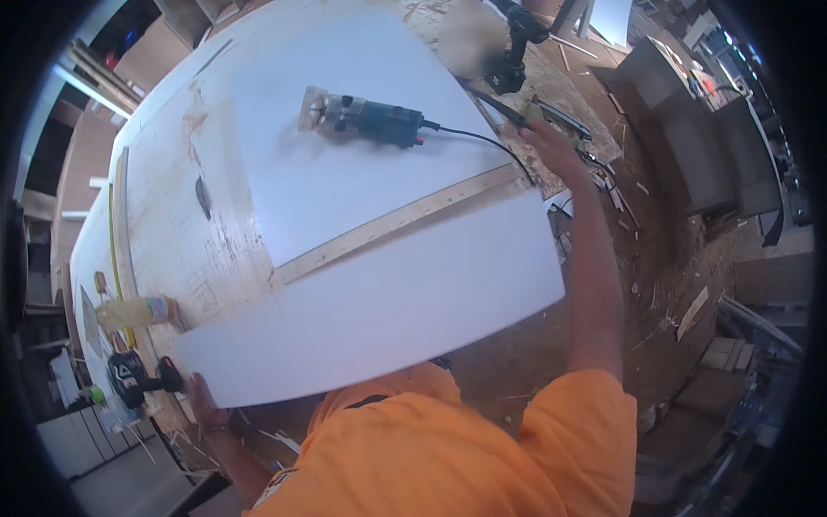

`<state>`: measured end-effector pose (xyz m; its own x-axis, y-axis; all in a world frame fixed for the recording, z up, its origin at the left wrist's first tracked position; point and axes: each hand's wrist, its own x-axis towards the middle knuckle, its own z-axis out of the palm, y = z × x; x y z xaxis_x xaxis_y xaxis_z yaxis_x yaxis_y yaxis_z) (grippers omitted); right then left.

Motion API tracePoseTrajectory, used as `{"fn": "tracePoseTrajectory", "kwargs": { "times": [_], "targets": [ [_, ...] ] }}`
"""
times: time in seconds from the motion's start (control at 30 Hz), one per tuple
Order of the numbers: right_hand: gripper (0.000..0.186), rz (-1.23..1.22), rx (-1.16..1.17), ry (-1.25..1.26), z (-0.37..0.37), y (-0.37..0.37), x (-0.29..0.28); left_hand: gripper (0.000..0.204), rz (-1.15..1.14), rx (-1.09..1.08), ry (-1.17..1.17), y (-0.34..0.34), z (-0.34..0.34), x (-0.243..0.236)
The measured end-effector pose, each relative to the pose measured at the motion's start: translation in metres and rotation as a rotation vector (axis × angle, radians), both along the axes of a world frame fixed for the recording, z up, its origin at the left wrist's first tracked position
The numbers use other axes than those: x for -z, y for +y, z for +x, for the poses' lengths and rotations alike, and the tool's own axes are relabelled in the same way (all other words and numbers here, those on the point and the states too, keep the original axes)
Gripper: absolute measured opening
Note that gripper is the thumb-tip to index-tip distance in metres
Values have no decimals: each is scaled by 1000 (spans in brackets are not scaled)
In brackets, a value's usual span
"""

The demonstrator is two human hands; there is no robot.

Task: The person positions a wooden board against a larger panel, secures it using a hammer and nails, and trims the edge with a router. They then apply glue from a bottle onto a wooden strip, spread it with a scraper, and use a heat gun on the edge of the panel.

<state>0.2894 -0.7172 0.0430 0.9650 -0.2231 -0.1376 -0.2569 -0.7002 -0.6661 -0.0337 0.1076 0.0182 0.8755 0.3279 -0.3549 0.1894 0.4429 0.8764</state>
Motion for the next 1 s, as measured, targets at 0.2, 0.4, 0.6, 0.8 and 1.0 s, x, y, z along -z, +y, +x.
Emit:
{"fn": "tracePoseTrajectory", "kwargs": {
  "times": [0.2,0.4,0.6,0.8,1.0],
  "targets": [
    [65,805,75,371,-112,34,-60,44,-128,5,23,-45,35,36],
    [42,141,105,-36,-146,55,-11,42,-45,76,180,-63,84,65],
    [39,148,211,-162,-118,69,23,41,-14,100,135,-79,87,57],
    [41,26,256,-128,-100,78,35,43,22,37,230,-98,84,32],
    [45,16,257,-146,-92,86,30,44,76,22,266,-115,94,25]
  ]
}}
